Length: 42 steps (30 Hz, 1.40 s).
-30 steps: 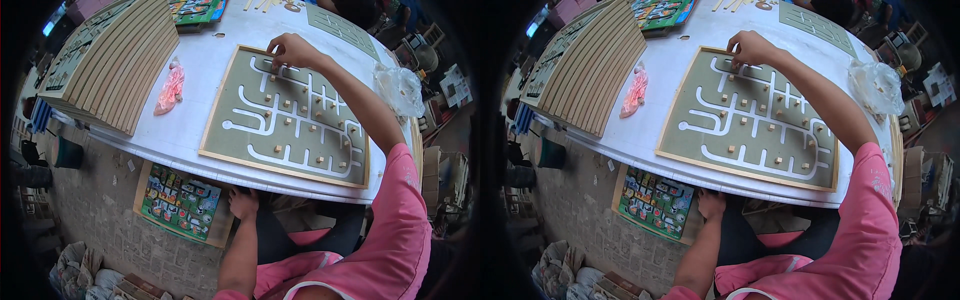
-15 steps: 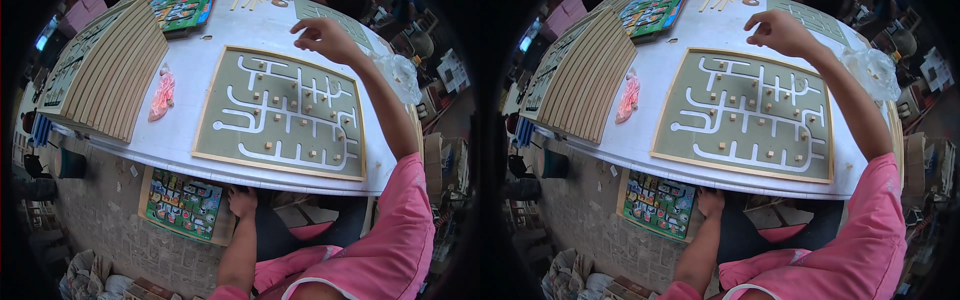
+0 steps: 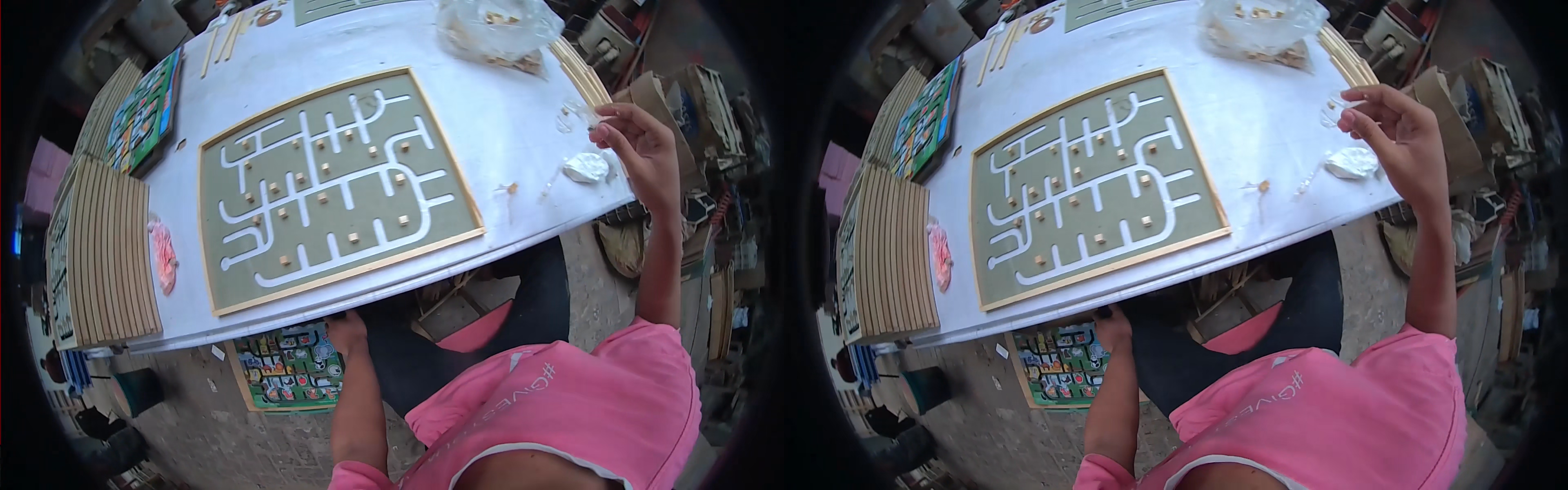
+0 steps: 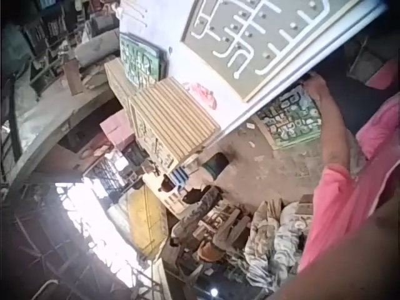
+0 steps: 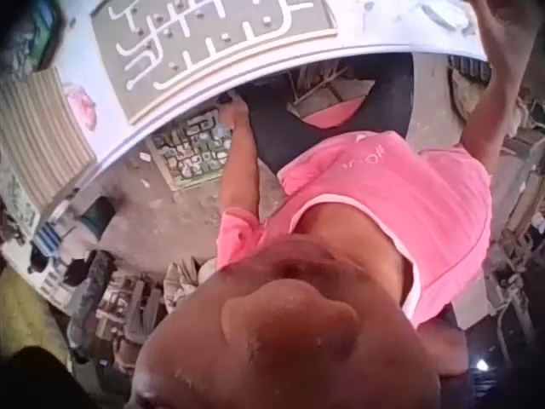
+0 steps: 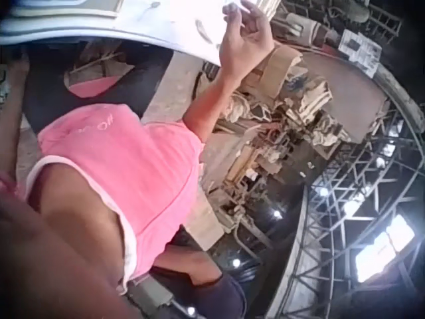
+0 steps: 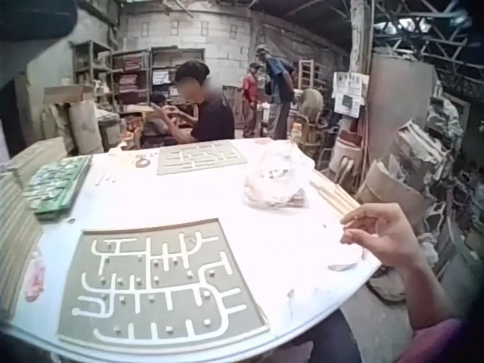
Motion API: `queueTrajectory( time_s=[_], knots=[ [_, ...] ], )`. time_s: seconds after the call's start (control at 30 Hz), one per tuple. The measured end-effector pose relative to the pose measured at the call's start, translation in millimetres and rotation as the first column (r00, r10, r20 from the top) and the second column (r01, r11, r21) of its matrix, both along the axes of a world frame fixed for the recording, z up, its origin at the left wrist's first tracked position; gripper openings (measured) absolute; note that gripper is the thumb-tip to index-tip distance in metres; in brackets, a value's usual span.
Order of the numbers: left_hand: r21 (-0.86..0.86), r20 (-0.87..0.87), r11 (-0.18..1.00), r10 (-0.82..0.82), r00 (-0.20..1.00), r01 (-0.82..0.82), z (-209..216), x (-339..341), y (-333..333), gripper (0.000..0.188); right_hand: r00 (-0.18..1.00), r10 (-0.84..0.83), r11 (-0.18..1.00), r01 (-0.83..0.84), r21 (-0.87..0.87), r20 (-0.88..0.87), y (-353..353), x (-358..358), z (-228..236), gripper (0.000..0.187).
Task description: Assemble a wooden maze or game board by placing wooden blocks into predefined slots.
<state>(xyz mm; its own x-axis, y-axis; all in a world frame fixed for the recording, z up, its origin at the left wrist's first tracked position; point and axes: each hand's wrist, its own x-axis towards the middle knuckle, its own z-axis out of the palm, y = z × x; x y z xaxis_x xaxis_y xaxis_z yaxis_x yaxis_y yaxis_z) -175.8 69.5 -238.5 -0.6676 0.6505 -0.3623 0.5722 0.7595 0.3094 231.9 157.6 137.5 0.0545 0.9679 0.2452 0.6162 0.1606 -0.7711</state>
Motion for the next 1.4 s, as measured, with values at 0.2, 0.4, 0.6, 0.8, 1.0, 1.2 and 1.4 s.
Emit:
queueTrajectory(
  time_s=[0.2, 0.4, 0.6, 0.8, 1.0, 1.2, 1.4],
  knots=[
    [0.045, -0.03, 0.999, -0.014, 0.999, 0.016, 3, 8, 0, 0.061, 0.973, -0.147, 0.988, 0.135, -0.08, -0.177, -46, 42, -41, 0.021],
    [-0.012, -0.045, 0.999, -0.039, 0.998, 0.039, -12, -3, 3, 0.064, 0.981, -0.161, 0.985, 0.153, -0.081, -0.104, -24, 90, -48, 0.023],
    [-0.05, -0.004, 0.998, -0.041, 0.999, 0.04, 15, 14, 9, 0.07, 0.996, -0.056, 0.998, 0.055, 0.014, 0.068, 39, 113, -48, 0.023],
    [-0.204, -0.067, 0.978, -0.045, 0.997, 0.031, 41, 23, 12, 0.071, 0.956, -0.012, 0.927, -0.099, 0.361, 0.294, 174, 88, -12, 0.03],
    [-0.174, -0.15, 0.978, -0.144, 0.978, 0.117, -6, 3, 6, 0.064, 0.86, -0.05, 0.99, -0.026, 0.141, 0.508, 332, 111, -45, 0.027],
    [-0.351, -0.076, 0.904, -0.286, 0.955, 0.242, 4, 2, 13, 0.056, 0.789, -0.014, 0.999, -0.021, 0.049, 0.614, 380, 107, -112, 0.028],
    [-0.297, -0.077, 0.902, -0.348, 0.934, 0.312, 15, -2, 6, 0.062, 0.824, -0.063, 0.988, -0.029, 0.154, 0.564, 396, 73, -131, 0.03]
  ],
)
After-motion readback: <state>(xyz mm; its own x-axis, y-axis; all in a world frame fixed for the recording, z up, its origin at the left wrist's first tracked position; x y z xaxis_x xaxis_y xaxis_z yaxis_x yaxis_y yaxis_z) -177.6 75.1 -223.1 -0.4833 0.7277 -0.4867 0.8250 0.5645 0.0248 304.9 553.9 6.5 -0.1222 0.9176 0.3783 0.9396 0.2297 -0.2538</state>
